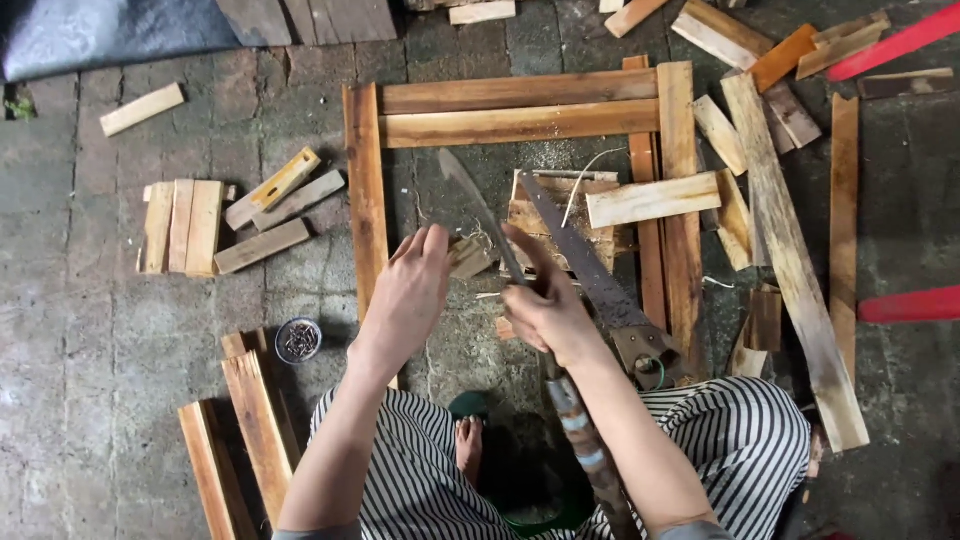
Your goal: The person is using a sickle to shave and trim small pieces of wood to shape them.
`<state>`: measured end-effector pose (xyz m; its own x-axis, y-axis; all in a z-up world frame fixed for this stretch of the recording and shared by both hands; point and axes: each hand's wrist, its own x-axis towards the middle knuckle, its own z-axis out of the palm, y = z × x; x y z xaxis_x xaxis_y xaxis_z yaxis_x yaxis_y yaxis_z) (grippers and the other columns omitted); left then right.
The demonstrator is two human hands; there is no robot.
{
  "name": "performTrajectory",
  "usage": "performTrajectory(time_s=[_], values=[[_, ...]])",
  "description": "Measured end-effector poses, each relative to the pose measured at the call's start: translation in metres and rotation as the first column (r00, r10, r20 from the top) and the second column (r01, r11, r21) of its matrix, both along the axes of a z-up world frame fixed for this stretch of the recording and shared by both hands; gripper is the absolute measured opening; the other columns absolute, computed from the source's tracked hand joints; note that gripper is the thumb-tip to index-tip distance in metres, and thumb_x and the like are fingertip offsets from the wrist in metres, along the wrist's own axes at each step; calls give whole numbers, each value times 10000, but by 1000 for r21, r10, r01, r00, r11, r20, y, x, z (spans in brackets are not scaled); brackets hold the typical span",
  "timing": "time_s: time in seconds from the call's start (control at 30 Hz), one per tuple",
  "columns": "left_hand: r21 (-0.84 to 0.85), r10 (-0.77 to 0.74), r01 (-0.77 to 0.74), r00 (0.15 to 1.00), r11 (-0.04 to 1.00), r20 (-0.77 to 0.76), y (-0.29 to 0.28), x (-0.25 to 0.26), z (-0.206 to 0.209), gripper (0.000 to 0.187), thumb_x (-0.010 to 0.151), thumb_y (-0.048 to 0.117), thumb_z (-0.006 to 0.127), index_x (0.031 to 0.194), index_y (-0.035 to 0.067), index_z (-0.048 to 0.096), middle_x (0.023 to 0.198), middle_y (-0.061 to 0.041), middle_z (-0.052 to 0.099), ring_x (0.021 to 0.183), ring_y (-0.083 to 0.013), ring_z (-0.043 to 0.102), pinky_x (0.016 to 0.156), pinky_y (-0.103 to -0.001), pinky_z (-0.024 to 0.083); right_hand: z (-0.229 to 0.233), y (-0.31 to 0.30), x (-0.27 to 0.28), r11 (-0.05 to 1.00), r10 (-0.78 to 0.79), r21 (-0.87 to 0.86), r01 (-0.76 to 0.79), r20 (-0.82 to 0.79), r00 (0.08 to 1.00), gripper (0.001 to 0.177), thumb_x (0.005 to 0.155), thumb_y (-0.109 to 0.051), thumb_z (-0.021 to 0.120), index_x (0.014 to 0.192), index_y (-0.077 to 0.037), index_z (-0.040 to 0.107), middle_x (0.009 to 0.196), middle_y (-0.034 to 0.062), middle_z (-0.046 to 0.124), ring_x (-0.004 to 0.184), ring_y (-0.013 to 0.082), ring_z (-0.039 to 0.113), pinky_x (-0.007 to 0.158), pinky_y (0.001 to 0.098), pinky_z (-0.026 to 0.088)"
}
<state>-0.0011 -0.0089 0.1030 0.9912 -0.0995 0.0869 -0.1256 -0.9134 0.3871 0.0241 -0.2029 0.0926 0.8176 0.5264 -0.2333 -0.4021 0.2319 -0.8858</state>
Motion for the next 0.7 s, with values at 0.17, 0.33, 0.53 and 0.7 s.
performTrajectory(time_s=[0.17,0.33,0.53,0.7], values=[[-28,11,-11,1000,1000,5,0,-1,-17,70,1030,93,504,994,36,485,834,-174,610,781,-416,720,653,-489,611,5,-2,-4,996,27,81,-27,3,1000,701,907,35,541,1567,-3,305,476,-33,485,311,40,399,278,176,313],[-20,-22,23,1000,1000,8,-2,-5,-15,89,1037,96,502,973,42,471,808,-154,572,749,-423,710,632,-491,607,-7,1,-8,993,34,117,-34,-4,999,684,917,14,582,1554,29,333,479,-17,501,301,38,402,269,179,310],[11,-46,46,999,999,6,-4,-8,-10,47,1015,42,474,969,51,473,796,-142,593,716,-418,725,639,-485,602,-1,2,-12,990,59,130,-62,20,998,704,906,42,559,1568,4,322,488,-21,497,304,40,410,269,179,323],[-47,-34,33,999,998,-17,-6,-12,-9,29,1017,54,483,989,46,479,793,-158,600,707,-444,714,609,-529,586,-7,3,-12,990,57,127,-56,-7,998,702,899,46,544,1565,23,324,494,-18,507,303,40,408,267,191,313]])
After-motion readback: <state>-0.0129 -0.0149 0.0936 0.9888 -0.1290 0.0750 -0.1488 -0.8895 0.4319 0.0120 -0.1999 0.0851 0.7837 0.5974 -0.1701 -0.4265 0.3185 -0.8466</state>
